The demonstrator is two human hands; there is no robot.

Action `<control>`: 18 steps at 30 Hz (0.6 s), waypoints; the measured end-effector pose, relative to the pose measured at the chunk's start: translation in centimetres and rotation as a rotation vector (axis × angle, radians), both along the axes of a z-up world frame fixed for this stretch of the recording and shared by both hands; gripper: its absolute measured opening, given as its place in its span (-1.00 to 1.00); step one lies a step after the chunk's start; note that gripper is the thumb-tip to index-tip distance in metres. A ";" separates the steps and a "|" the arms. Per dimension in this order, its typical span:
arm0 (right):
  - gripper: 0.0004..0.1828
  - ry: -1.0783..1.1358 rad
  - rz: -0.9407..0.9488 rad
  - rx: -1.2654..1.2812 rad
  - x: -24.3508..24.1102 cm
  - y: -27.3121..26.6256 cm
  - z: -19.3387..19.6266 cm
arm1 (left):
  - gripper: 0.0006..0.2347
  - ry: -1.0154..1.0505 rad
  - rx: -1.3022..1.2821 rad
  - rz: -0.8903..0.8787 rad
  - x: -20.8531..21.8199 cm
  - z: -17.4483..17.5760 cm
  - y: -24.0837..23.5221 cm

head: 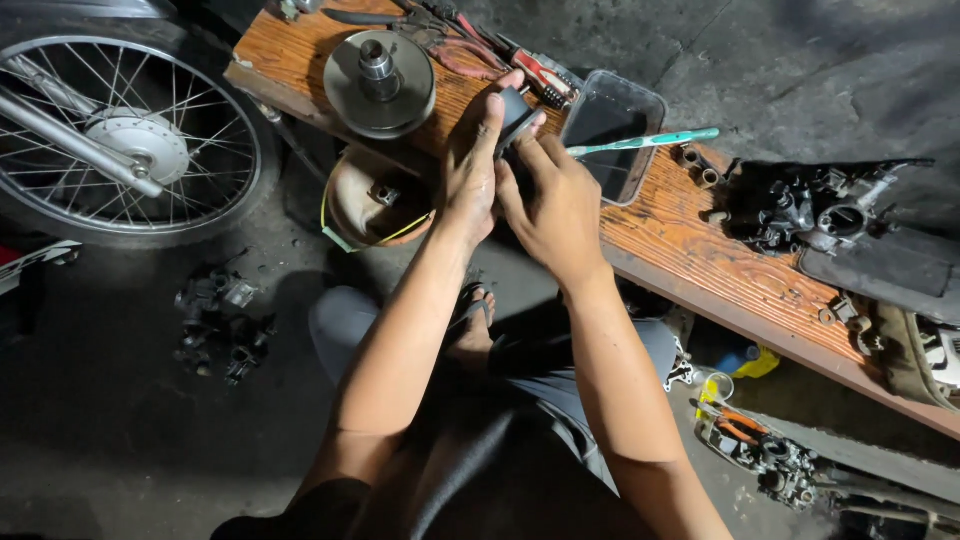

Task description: Final inspection and cleaning of motorcycle engine parts using a toothbrush and solvent

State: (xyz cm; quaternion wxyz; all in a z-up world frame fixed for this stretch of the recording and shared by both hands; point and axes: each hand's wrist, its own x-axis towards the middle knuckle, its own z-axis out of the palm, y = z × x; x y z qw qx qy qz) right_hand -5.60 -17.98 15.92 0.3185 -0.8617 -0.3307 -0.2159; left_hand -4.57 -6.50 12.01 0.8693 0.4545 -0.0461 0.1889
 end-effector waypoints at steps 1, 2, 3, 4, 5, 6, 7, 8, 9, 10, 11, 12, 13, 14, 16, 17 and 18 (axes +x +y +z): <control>-0.62 -0.002 -0.002 0.000 0.0 0.0 -0.1 | -0.61 -0.002 0.000 -0.002 0.5 -0.6 0.1; -0.63 0.050 0.012 0.049 0.1 0.0 -0.2 | -0.63 -0.031 -0.036 -0.005 0.9 -1.2 0.3; -0.62 0.101 0.027 0.098 0.1 0.1 -0.3 | -0.65 -0.061 -0.072 -0.007 1.4 -1.9 0.5; -0.62 0.104 0.032 0.097 -0.1 0.5 -0.2 | -0.65 -0.059 -0.073 -0.002 1.0 -1.7 0.6; -0.65 0.207 0.114 0.246 -0.2 0.8 -0.2 | -0.63 -0.074 -0.083 -0.017 0.7 -1.5 0.7; -0.67 0.307 0.195 0.396 -0.2 1.2 -0.1 | -0.62 -0.092 -0.093 -0.033 0.5 -1.2 0.8; -0.67 0.307 0.199 0.397 0.2 1.2 -0.7 | -0.62 -0.092 -0.091 -0.030 0.5 -1.3 1.0; -0.68 0.479 0.237 0.525 0.5 1.2 -1.3 | -0.58 -0.108 -0.156 -0.098 0.4 -1.3 1.1; -0.68 0.652 0.274 0.651 0.8 1.3 -1.9 | -0.55 -0.124 -0.221 -0.167 0.4 -1.4 1.2; -0.68 0.654 0.276 0.649 0.8 1.4 -1.6 | -0.55 -0.123 -0.221 -0.164 0.2 -0.9 1.3; -0.71 0.631 0.290 0.649 0.7 1.5 -1.4 | -0.57 -0.150 -0.215 -0.149 0.0 -0.5 1.3; -0.74 0.609 0.307 0.649 0.6 1.7 -1.2 | -0.58 -0.177 -0.208 -0.131 -0.2 0.0 1.4; -0.74 0.611 0.312 0.646 0.5 1.7 -0.8 | -0.58 -0.178 -0.208 -0.126 -0.2 0.0 1.6; -0.78 0.419 0.210 0.461 0.4 1.7 -0.4 | -0.61 -0.183 -0.168 -0.159 -0.1 -0.1 1.9; -0.80 0.229 0.109 0.271 0.3 1.9 -0.1 | -0.65 -0.188 -0.130 -0.191 0.1 -0.1 2.1; -0.76 0.134 0.072 0.218 0.2 2.0 -0.3 | -0.59 -0.148 -0.146 -0.179 0.3 -0.2 2.1; -0.72 0.041 0.036 0.165 0.1 2.3 -0.5 | -0.54 -0.107 -0.160 -0.166 0.4 -0.2 2.2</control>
